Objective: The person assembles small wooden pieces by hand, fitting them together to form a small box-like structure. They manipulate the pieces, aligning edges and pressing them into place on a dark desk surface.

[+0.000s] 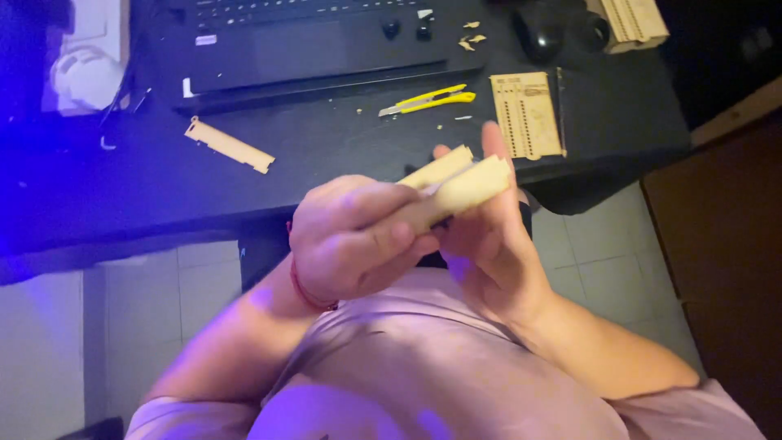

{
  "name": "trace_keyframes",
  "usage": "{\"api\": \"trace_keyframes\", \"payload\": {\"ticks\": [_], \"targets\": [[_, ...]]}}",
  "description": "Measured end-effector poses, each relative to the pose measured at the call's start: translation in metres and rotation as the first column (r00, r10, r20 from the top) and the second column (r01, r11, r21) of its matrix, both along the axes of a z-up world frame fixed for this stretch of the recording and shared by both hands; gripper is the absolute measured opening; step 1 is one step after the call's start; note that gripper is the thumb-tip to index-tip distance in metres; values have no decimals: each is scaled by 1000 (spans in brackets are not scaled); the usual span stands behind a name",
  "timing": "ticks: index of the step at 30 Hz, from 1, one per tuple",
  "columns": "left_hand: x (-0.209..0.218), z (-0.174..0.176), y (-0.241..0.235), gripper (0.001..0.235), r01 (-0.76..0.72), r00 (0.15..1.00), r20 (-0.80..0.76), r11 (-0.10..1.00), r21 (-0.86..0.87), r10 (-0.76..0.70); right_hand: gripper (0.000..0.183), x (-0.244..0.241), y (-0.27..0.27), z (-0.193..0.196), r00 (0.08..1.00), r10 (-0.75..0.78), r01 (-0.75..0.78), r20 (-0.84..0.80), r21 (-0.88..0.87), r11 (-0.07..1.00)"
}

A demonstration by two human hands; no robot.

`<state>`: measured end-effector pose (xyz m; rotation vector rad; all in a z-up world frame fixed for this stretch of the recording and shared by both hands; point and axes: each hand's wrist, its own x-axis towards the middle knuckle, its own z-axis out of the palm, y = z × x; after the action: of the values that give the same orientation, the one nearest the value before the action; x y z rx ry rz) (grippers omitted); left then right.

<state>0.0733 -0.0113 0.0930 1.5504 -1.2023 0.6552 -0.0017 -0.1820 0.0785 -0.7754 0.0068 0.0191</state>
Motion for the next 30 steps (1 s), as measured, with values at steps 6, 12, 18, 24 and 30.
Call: {"api": "trace_keyframes", "payload": {"ticks": [6,12,18,24,30], "targets": [[-4,-10,-3,26,162,986,-45,987,0,-162,134,2,7,16,983,-18,11,181,41,999],[4,-25,-16,16,209,907,401,964,-164,-129,136,3,7,21,969,-54,57,241,-5,998],[-15,-22,-10,19,211,976,64,977,-15,-210,149,13,-29,-11,879,-17,365,477,-650,667],[-8,-35,8,62,173,947,-297,974,145,-124,163,26,-49,-23,780,218,327,587,-678,658],[-3,-52,11,118,169,975,-198,913,371,-100,121,28,-23,10,769,423,137,480,-769,624]]}}
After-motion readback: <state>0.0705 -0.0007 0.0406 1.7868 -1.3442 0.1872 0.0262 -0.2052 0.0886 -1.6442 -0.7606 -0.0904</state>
